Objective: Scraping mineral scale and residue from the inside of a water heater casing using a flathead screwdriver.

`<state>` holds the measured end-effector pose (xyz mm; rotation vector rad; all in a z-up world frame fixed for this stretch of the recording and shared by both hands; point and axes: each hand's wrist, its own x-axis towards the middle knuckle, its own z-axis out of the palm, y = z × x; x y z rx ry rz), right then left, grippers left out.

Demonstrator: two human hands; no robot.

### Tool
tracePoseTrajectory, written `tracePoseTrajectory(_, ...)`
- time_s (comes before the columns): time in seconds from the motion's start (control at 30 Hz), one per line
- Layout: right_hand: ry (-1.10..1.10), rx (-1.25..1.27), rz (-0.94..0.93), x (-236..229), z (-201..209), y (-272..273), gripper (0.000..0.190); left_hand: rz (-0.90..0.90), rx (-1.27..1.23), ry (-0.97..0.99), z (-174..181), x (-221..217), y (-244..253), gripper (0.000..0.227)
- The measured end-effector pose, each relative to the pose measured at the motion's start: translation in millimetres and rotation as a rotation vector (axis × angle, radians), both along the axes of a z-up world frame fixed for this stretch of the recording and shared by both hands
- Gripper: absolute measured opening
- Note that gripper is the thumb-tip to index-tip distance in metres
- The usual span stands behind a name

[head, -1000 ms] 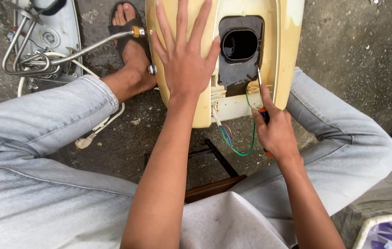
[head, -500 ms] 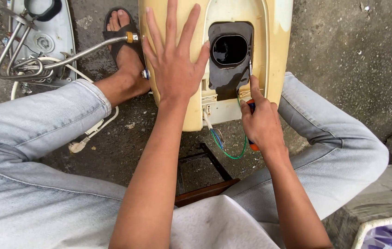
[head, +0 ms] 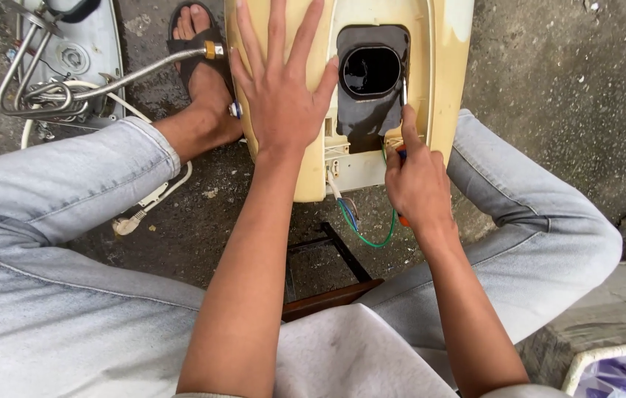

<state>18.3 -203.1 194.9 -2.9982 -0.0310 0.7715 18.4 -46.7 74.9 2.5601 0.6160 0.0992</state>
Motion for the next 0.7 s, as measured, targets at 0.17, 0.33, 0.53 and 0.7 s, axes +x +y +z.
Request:
tracePoseTrajectory(0.17,0.031,0.008,-0.031,-0.9,-0.3,2.8,0.066,0.005,-0.004,-0.053,-15.5,-2.0,-2.4,0.073)
tracePoseTrajectory(0.33,0.043,-0.018,-0.023,6.9,-0.8,4.2,0.067,0.000,-0.019,-0.018,-10.4,-1.8,-4.3,0.073)
tracePoseTrajectory(0.53,0.047,-0.069,-0.039,4.5,-2.2,5.7,0.071,0.003,-0.042,-0.064,-15.7,1.5,-3.9,0.076)
tracePoseTrajectory(0.7,-0.038,-0.041,0.106,8.6,-9.9,-5.2,0.069,0.011,-0.054,-0.092,-5.3,-3.1,-0.7,0.073)
